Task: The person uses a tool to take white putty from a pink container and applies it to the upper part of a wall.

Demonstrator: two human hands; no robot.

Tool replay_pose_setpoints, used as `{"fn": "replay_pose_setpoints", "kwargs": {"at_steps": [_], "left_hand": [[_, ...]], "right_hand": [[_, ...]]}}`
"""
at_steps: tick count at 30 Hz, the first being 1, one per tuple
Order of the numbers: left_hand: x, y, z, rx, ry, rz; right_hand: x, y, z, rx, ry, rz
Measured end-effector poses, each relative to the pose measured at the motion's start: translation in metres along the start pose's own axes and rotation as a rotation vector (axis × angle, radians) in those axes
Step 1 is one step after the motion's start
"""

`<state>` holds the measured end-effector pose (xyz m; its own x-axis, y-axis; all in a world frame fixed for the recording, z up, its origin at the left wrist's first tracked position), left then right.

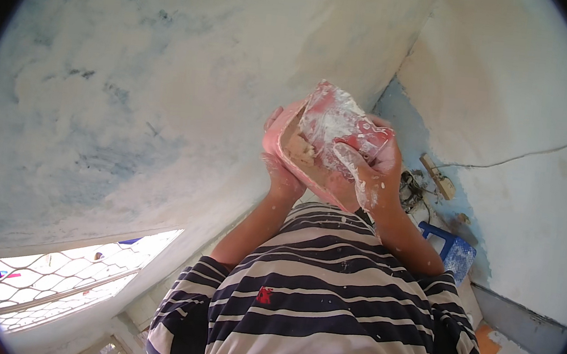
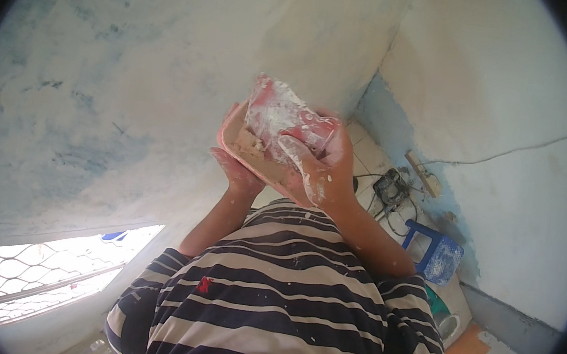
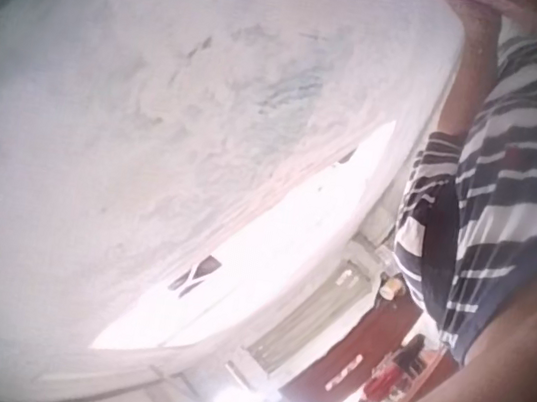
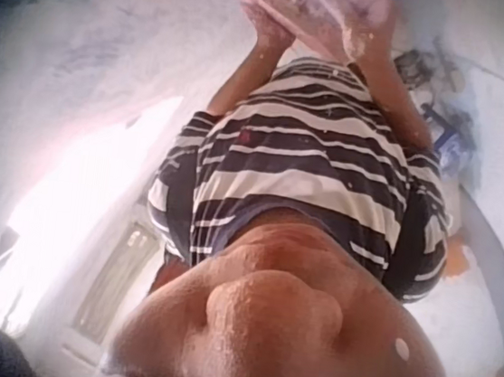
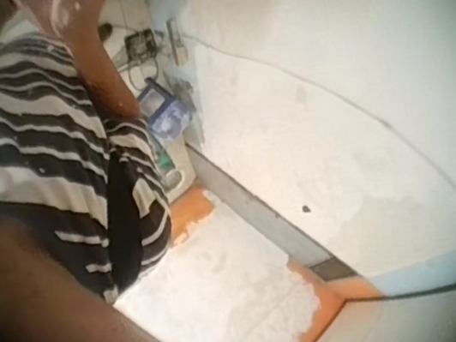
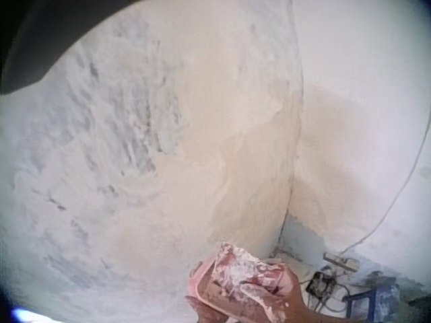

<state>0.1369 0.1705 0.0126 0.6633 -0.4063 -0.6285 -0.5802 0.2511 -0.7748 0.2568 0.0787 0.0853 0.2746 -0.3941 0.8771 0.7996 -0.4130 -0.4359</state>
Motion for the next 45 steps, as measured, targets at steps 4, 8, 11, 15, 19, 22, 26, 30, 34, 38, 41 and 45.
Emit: {"fn": "replay_pose_setpoints", "kwargs": {"at_steps": [4, 8, 11, 15, 19, 22, 26, 30, 34, 38, 41, 45], "left_hand": [[-0.012, -0.003, -0.008, 0.148, -0.211, 0.146], [-0.007, 0.003, -0.006, 0.01, -0.074, 0.032], [-0.004, 0.01, -0.002, 0.116, -0.103, -0.062], [-0.009, 0.013, -0.005, 0.193, -0.125, 0.02], [-0.002, 0.04, -0.002, 0.232, -0.067, -0.175], [-0.001, 0.015, -0.011, 0.391, -0.051, -0.384], [-0.009, 0.012, -0.014, 0.326, -0.169, -0.004], [-0.011, 0.026, -0.013, -0.021, -0.132, 0.082], [0.0, 0.037, -0.006, -0.028, -0.082, -0.051], [0.001, 0.006, -0.01, 0.343, -0.018, -0.417], [0.002, 0.024, -0.006, 0.163, -0.006, -0.152], [-0.008, 0.02, -0.004, 0.143, -0.148, 0.085]], "right_hand": [[0.003, 0.003, -0.003, 0.004, 0.008, -0.086], [-0.009, -0.003, -0.003, 0.176, -0.062, -0.069], [-0.003, -0.002, -0.005, 0.137, 0.02, -0.136], [0.029, -0.008, 0.0, 0.092, 0.218, -0.36], [0.03, -0.029, -0.004, 0.166, 0.237, -0.413], [0.023, -0.029, -0.008, 0.253, 0.284, -0.553], [0.016, -0.031, -0.01, 0.278, 0.281, -0.618], [0.011, -0.038, -0.009, 0.353, 0.181, -0.684], [0.032, -0.031, -0.001, 0.231, 0.325, -0.498], [0.021, -0.037, 0.0, 0.343, 0.351, -0.73], [0.021, -0.034, 0.002, 0.301, 0.368, -0.621], [0.024, -0.035, 0.008, 0.386, 0.471, -0.784]]}}
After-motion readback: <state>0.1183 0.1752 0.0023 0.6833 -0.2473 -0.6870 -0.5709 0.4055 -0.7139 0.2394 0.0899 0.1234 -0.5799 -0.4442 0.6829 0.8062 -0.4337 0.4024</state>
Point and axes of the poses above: each hand's wrist, its own z-axis towards the middle knuckle, its own y-axis out of the back of the hand, x = y × z, the point moved 9 cm from there along z, towards the middle knuckle, and after that the axes turned 6 degrees about y, right-handed, at the moved point
